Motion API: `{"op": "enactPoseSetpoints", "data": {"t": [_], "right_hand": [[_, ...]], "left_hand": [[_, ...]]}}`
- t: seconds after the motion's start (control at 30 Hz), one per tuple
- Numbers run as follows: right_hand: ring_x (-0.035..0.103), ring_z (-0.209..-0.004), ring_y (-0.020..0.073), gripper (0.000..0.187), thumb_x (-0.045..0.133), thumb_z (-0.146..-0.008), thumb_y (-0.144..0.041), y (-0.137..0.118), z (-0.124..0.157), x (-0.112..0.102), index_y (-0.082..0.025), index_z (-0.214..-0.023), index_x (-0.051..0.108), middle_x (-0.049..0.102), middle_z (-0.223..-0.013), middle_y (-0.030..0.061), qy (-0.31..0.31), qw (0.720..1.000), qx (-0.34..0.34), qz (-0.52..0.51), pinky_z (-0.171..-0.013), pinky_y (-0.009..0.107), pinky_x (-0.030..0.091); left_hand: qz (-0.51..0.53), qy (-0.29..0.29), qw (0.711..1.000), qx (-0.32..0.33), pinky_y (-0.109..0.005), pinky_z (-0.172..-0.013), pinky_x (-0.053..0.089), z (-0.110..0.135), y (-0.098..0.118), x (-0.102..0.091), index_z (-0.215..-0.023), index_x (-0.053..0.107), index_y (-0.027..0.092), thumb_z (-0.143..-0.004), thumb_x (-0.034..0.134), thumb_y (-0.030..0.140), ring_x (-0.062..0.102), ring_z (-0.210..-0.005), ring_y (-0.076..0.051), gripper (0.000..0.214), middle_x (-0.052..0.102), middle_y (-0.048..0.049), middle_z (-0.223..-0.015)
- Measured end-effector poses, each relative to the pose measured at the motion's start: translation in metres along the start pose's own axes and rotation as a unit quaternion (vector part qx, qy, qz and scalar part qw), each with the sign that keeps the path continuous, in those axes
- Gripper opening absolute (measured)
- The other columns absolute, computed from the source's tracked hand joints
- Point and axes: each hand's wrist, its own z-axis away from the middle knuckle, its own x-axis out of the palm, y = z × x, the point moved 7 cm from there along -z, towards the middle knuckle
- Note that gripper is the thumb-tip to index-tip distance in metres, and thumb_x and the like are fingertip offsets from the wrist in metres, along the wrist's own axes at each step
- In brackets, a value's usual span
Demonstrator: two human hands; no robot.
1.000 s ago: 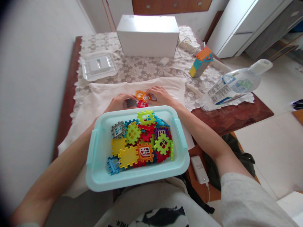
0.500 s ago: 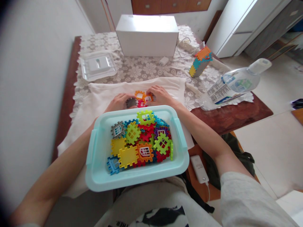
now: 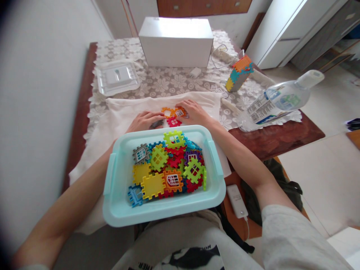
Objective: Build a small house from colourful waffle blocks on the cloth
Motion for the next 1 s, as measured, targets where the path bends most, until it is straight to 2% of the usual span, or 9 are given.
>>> {"op": "enactPoseSetpoints", "data": {"t": [0.13, 0.27, 0.37, 0.43, 0.5, 0.63, 0.73, 0.83, 1.0], "right_hand": [[0.073, -0.123, 0.0377, 0.042, 0.084, -0.095, -0.044, 0.006, 0.0, -0.008, -0.025, -0.132, 0.078, 0.081, -0.132, 0.0137, 0.027, 0.999, 0.023, 0.002, -0.113, 0.057, 0.058], [0.071, -0.13, 0.0385, 0.048, 0.085, -0.096, -0.049, -0.004, 0.001, -0.005, -0.028, -0.139, 0.078, 0.08, -0.138, 0.0134, -0.027, 0.999, -0.014, -0.011, -0.118, 0.06, 0.057], [0.068, -0.138, 0.0397, 0.05, 0.085, -0.097, -0.049, -0.008, 0.001, -0.002, -0.026, -0.141, 0.079, 0.078, -0.145, 0.0152, -0.046, 0.998, -0.033, -0.009, -0.123, 0.062, 0.055], [0.07, -0.137, 0.0399, 0.05, 0.083, -0.098, -0.046, -0.006, 0.0, -0.001, -0.023, -0.142, 0.079, 0.08, -0.143, 0.0161, -0.033, 0.999, -0.025, -0.008, -0.123, 0.062, 0.055], [0.071, -0.134, 0.0401, 0.05, 0.082, -0.098, -0.043, -0.001, -0.001, -0.001, -0.021, -0.143, 0.078, 0.082, -0.14, 0.0163, -0.015, 1.0, -0.007, -0.007, -0.121, 0.063, 0.056], [0.071, -0.136, 0.0413, 0.053, 0.081, -0.097, -0.039, 0.007, -0.001, -0.001, -0.022, -0.147, 0.075, 0.08, -0.145, 0.0172, 0.013, 1.0, 0.017, -0.004, -0.121, 0.063, 0.057], [0.072, -0.137, 0.041, 0.051, 0.08, -0.098, -0.038, 0.007, 0.0, -0.003, -0.024, -0.146, 0.075, 0.08, -0.145, 0.016, 0.017, 1.0, 0.019, -0.007, -0.122, 0.064, 0.057], [0.071, -0.138, 0.0414, 0.046, 0.081, -0.097, -0.041, 0.002, 0.002, -0.005, -0.027, -0.141, 0.078, 0.08, -0.144, 0.014, -0.016, 1.0, 0.004, -0.009, -0.124, 0.066, 0.055], [0.067, -0.144, 0.042, 0.052, 0.09, -0.093, -0.048, -0.007, 0.003, -0.008, -0.031, -0.142, 0.08, 0.077, -0.151, 0.0114, -0.064, 0.998, -0.016, -0.02, -0.129, 0.063, 0.052]], "left_hand": [[-0.003, 0.026, 1.0, -0.003, -0.055, -0.124, 0.055, 0.003, 0.004, -0.006, -0.135, 0.084, 0.027, -0.104, 0.076, 0.046, 0.07, -0.135, -0.035, 0.037, 0.081, -0.0129, -0.145], [0.017, 0.047, 0.999, 0.007, -0.054, -0.122, 0.058, 0.004, 0.006, -0.009, -0.134, 0.082, 0.025, -0.104, 0.077, 0.046, 0.072, -0.133, -0.033, 0.038, 0.083, -0.0129, -0.141], [0.037, 0.023, 0.999, 0.031, -0.058, -0.133, 0.05, 0.002, 0.005, -0.004, -0.141, 0.079, 0.024, -0.109, 0.07, 0.041, 0.066, -0.151, -0.033, 0.038, 0.077, -0.0134, -0.157], [0.038, 0.003, 0.999, 0.023, -0.061, -0.139, 0.044, 0.0, 0.0, 0.001, -0.147, 0.076, 0.021, -0.111, 0.067, 0.041, 0.056, -0.164, -0.034, 0.042, 0.068, -0.0161, -0.169], [0.035, -0.006, 0.999, 0.008, -0.062, -0.14, 0.042, -0.001, -0.005, 0.003, -0.151, 0.073, 0.02, -0.111, 0.065, 0.041, 0.053, -0.168, -0.035, 0.046, 0.064, -0.0174, -0.173], [0.022, 0.005, 1.0, -0.007, -0.058, -0.133, 0.05, 0.0, -0.004, 0.0, -0.147, 0.075, 0.021, -0.107, 0.069, 0.043, 0.069, -0.149, -0.035, 0.046, 0.076, -0.0168, -0.157], [0.006, 0.025, 0.999, -0.03, -0.058, -0.126, 0.054, 0.001, -0.003, -0.003, -0.141, 0.078, 0.02, -0.102, 0.076, 0.049, 0.073, -0.139, -0.038, 0.048, 0.08, -0.0187, -0.146], [0.024, 0.024, 0.999, -0.028, -0.057, -0.126, 0.054, 0.001, -0.001, -0.004, -0.14, 0.078, 0.022, -0.101, 0.077, 0.049, 0.073, -0.138, -0.038, 0.048, 0.081, -0.0167, -0.144], [0.051, 0.005, 0.999, 0.001, -0.057, -0.128, 0.052, 0.001, 0.002, -0.003, -0.138, 0.077, 0.023, -0.1, 0.075, 0.049, 0.073, -0.141, -0.037, 0.046, 0.083, -0.015, -0.145]]}}
